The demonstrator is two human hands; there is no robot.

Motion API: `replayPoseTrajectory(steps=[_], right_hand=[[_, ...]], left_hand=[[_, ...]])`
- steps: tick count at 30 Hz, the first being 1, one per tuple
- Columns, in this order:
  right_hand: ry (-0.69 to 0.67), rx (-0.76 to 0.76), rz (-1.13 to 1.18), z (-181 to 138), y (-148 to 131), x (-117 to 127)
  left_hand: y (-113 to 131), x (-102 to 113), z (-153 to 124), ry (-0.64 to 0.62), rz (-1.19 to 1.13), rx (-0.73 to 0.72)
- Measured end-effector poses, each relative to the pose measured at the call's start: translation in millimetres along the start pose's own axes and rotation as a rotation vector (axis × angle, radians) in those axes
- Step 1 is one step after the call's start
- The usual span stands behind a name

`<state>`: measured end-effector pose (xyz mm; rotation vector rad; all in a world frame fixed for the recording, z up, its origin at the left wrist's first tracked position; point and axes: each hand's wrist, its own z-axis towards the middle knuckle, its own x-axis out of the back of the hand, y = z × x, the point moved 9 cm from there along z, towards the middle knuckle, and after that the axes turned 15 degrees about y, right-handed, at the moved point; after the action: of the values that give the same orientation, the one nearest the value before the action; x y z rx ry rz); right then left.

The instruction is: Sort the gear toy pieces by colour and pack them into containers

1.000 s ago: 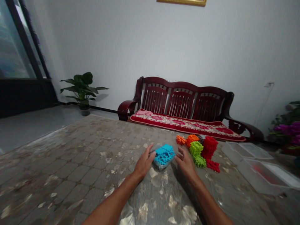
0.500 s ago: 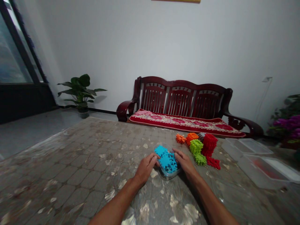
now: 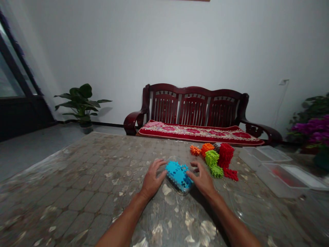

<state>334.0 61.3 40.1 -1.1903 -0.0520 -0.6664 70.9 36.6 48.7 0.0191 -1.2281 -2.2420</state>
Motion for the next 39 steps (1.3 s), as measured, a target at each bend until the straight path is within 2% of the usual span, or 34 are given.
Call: replayPoseTrajectory(steps=[3, 6, 13, 18, 21, 24, 28, 33, 36, 39], right_hand=[[-0.010, 0.050, -0.062, -8.4, -8.1, -6.1], [-0.028, 0.022, -0.014, -5.7, -4.1, -13.9], [-0.017, -0.006, 0.053, 13.5, 3.5, -12.0], [0.044, 0.186, -0.082, 9.2, -25.3, 2.4], [-0.004, 0.294, -0.177, 2.8, -41.6, 2.1], [-0.063, 0.336, -0.233, -1.1, -46.7, -1.1], [-0.119, 0.337, -0.220, -3.7, -45.8, -5.1], [-0.122, 0.333, -0.142, -6.0, -46.8, -6.5], [-0.064, 0.271, -0.027, -1.7, -37.0, -3.6], [0.073, 0.134, 0.076, 6.6, -12.9, 6.2]], left_hand=[[-8.9, -7.9, -1.0, -0.078, 0.011, -0.005], [-7.8, -14.0, -5.0, -0.136, 0.017, -0.010], [10.6, -8.9, -6.8, -0.114, 0.151, -0.063], [19.0, -10.7, -9.9, -0.122, 0.222, -0.205], [21.2, -16.1, -13.6, -0.172, 0.220, -0.280], [20.6, -20.7, -16.6, -0.207, 0.224, -0.321], [18.3, -25.8, -19.0, -0.216, 0.261, -0.328], [16.6, -31.6, -21.1, -0.218, 0.311, -0.298], [14.6, -34.0, -22.7, -0.243, 0.311, -0.273], [14.1, -31.0, -22.5, -0.233, 0.257, -0.253]])
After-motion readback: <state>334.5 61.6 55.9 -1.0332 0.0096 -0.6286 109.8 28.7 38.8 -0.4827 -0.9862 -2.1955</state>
